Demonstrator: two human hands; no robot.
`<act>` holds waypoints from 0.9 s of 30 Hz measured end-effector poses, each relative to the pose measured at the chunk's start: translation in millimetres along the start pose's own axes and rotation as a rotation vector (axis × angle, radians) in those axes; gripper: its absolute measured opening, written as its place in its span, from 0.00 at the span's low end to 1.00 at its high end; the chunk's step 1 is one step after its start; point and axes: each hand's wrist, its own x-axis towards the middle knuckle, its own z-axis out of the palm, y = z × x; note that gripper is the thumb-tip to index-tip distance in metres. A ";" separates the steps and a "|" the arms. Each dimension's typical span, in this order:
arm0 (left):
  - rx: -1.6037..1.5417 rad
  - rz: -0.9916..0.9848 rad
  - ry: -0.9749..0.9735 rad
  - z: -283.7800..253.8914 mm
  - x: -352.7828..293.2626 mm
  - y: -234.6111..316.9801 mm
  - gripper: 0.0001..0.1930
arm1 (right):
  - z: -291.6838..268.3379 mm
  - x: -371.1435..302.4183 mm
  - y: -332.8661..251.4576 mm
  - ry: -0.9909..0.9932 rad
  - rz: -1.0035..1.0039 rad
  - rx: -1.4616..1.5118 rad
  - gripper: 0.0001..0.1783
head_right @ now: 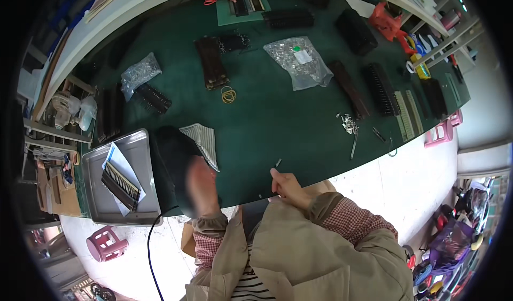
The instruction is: The person sorts electronic components into plastic bags, then organizes the bagged components into storage boxes.
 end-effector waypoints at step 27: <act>2.207 0.739 -0.153 17.8 -23.6 -208.5 0.12 | -285.7 -7.3 115.2 0.952 -0.313 -0.223 0.28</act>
